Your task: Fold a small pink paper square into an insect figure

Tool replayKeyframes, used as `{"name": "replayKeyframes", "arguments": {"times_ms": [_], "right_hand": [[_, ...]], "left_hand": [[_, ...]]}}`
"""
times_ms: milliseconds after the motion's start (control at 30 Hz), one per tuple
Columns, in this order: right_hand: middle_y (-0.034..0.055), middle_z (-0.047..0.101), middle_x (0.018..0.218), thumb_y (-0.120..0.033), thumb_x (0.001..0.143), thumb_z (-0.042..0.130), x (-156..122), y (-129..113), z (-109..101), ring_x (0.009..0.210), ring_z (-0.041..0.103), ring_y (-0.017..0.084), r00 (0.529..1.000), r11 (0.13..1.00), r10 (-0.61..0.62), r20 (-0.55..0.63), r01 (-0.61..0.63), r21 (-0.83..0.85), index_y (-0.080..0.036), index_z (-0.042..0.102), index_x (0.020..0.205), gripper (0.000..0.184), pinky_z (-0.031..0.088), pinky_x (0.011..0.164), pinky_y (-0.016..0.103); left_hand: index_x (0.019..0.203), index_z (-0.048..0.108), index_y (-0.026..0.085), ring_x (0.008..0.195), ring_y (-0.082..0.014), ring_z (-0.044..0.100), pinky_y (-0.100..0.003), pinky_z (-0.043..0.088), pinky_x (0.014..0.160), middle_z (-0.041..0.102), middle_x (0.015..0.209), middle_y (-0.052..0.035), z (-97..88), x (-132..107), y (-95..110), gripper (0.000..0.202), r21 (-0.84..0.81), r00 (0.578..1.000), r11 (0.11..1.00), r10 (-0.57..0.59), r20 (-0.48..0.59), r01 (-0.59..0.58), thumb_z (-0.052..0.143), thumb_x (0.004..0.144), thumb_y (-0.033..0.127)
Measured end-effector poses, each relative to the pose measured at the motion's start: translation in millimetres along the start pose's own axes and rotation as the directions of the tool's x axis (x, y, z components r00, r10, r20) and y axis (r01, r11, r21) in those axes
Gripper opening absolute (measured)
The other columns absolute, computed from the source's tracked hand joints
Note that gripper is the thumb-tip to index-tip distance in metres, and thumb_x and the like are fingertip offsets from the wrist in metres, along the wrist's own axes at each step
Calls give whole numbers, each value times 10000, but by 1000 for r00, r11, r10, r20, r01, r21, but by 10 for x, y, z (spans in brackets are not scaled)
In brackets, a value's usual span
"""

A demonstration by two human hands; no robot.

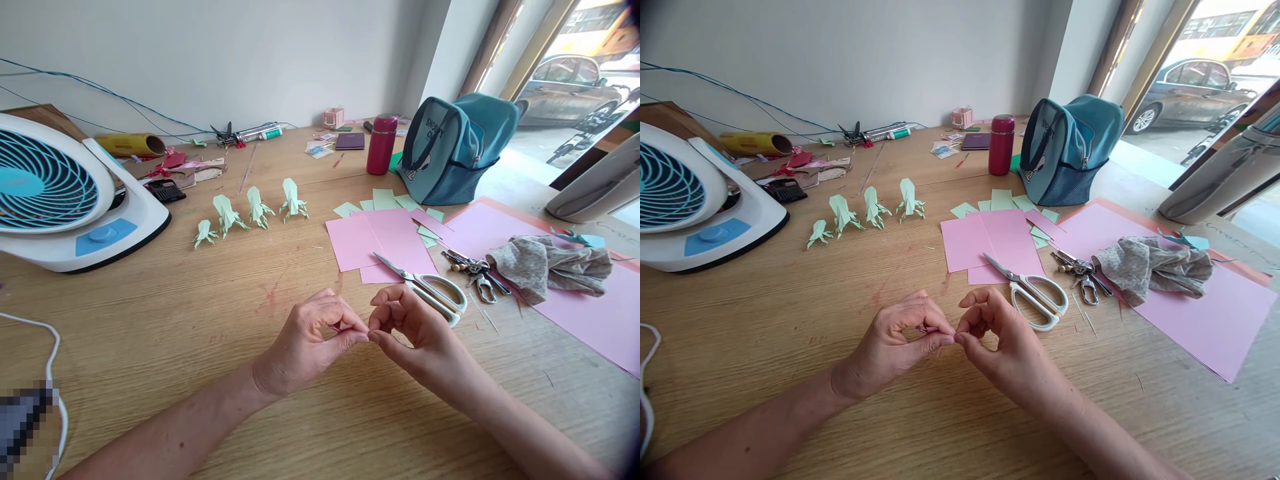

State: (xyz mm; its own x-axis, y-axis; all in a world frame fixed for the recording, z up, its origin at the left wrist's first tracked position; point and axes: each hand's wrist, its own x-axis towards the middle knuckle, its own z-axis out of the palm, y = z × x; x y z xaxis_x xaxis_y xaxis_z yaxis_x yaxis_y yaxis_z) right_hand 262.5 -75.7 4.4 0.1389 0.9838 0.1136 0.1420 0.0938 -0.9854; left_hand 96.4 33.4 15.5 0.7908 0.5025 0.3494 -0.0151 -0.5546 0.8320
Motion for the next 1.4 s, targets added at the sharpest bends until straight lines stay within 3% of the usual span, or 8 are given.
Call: {"name": "replayKeyframes", "arguments": {"times_ms": [367,633,867,1067,1300,1400], "right_hand": [[-19,610,797,-215,881,650,32,-12,-4,699,540,123,996,978,77,40,-83,189,-243,477,1058,249,439,634,262],[1,649,807,-408,822,755,77,-48,-27,729,583,141,984,935,159,79,-175,308,-244,510,1033,363,439,637,266],[-17,627,748,-408,794,791,93,-4,-5,663,532,114,979,911,180,99,-204,359,-227,512,1032,410,393,596,245],[-19,615,792,-267,881,681,54,1,-13,688,515,114,990,961,124,62,-135,240,-233,498,1067,263,402,610,245],[-20,572,845,-139,893,580,0,3,9,733,517,126,1000,1000,-7,-21,7,-14,-235,499,1068,216,451,686,288],[-23,564,835,-115,876,569,-3,9,30,730,513,128,998,998,-45,-40,43,-50,-234,497,1060,230,454,683,292]], "left_hand": [[749,704,147,693,-135,520,-263,435,702,664,671,-16,13,32,64,104,-47,999,998,-49,-1,49,721,851,135],[761,712,146,697,-125,544,-250,445,701,656,706,-22,4,19,77,106,-48,997,997,-58,-43,56,683,850,96],[738,695,146,685,-118,529,-243,441,695,630,674,-10,20,27,82,129,-62,998,997,-46,-41,44,674,863,123],[778,728,143,701,-110,562,-219,441,664,675,719,-8,16,14,57,61,-119,991,984,-134,-8,132,727,832,114],[729,710,136,687,-107,551,-222,438,672,666,693,-7,32,2,58,106,-51,998,998,-45,-53,42,739,830,120],[706,684,132,670,-109,532,-234,429,668,637,671,-5,45,2,60,145,-15,998,1000,-5,-60,4,723,846,127]]}}
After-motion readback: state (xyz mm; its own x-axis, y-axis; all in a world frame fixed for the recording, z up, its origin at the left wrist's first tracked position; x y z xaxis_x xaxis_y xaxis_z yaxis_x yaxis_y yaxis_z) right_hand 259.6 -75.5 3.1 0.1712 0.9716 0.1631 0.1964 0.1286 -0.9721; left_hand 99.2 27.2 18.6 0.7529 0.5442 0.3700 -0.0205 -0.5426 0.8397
